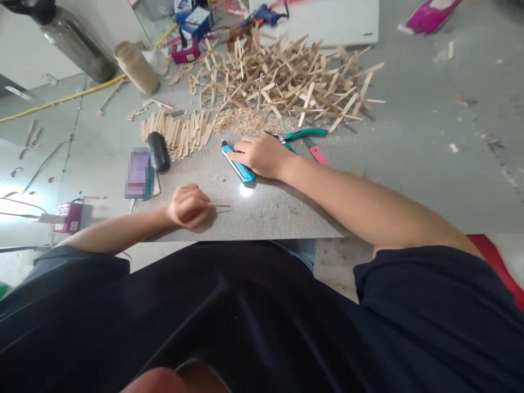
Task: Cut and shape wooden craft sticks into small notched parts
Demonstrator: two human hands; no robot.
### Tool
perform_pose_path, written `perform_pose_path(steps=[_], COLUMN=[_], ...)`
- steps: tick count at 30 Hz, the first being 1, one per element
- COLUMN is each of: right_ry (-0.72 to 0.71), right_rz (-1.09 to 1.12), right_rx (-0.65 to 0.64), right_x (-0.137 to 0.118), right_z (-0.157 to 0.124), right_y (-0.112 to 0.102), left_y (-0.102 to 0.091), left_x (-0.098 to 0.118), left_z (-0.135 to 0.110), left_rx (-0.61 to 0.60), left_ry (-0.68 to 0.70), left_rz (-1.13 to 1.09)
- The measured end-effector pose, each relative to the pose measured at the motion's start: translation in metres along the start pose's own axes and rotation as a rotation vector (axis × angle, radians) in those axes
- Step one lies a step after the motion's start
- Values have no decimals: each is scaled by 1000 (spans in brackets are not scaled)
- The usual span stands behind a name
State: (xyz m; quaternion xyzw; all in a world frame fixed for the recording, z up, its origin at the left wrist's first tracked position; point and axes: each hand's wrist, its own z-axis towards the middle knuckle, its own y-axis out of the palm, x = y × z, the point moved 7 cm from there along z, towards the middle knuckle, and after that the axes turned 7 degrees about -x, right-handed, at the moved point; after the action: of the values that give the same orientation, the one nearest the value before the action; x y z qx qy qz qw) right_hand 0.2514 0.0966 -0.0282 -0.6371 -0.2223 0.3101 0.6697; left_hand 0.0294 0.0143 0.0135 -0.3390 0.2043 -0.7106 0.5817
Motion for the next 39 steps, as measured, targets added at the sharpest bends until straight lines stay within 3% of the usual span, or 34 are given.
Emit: perform_pose_path(steps=[2,4,9,13,19,24,32,37,39], right_ry=[-20,-16,206,419,508,481,469,386,320], right_rz=[2,7,24,36,-6,-53,-20,93,128], right_rx=[-19,-37,-17,-67,-136,-106,57,125,96], right_x=[-1,2,50,92,103,100,84,34,10], right_z=[3,2,-33,-79,-95,-85,-103,-94,-87], right_y=[-2,-9,-48,-62,-33,-24,-52,-48,-40], left_y=[7,11,16,22,25,20,16,23,29], left_x=[10,11,-4,-24,-65,-87,-84,-69,-61], left_z=[0,0,5,9,0,-8,-16,-7,-1], left_rx=[-67,-87,-1,157,439,575,620,586,523], left_ry=[108,131,20,-193,-622,-824,-954,-937,-905], left_rz=[26,57,115,93,-93,-312,-577,-736,-868])
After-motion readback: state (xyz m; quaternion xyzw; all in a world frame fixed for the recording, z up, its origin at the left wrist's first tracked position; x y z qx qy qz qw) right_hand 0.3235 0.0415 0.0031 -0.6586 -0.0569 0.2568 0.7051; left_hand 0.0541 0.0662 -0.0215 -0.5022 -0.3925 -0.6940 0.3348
